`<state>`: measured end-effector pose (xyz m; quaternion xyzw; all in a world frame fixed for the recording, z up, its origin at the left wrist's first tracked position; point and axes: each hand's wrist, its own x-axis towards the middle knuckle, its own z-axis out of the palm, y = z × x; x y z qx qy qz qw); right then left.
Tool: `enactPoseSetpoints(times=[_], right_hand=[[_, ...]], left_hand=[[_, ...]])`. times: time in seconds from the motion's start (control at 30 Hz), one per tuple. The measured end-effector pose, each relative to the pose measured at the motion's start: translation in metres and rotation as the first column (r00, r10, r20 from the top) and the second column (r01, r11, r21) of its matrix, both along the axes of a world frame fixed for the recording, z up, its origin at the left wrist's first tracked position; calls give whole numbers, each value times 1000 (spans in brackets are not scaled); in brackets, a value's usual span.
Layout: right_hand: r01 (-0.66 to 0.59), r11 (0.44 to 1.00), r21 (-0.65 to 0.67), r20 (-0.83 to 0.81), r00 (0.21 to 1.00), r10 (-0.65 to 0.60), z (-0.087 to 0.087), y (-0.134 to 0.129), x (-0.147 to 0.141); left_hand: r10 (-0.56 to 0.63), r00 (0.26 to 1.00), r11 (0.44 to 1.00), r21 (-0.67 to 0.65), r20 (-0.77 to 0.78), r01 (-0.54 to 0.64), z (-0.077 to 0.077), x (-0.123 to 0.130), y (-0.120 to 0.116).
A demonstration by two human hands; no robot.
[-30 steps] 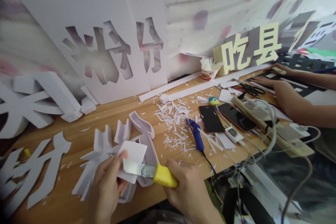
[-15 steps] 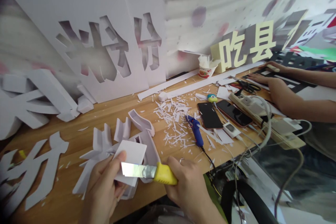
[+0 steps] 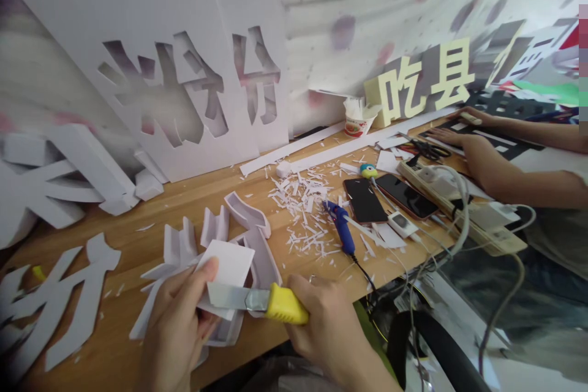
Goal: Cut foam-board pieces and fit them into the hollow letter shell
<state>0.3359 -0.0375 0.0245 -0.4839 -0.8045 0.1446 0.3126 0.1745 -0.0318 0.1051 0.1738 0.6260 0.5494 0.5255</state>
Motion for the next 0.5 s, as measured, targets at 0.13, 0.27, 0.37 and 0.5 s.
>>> enactPoseSetpoints(times=[0.13,0.27,0.37,0.5], right_hand=[[68,994,84,48,996,-73,-3,3,0],[82,991,105,41,995,-86,-6,8,0],[141,986,90,18,989,-144,-12,12,1],[174,984,25,4,985,-174,-19,15,1]], left_hand=[[-52,999,998,30,3,52,2,-2,-3],[-74,997,997,18,0,74,3,-6,-4],[-31,999,999,-8,-5,31,3,-9,-6],[-56,998,998,16,-27,56,0,-14,-6]])
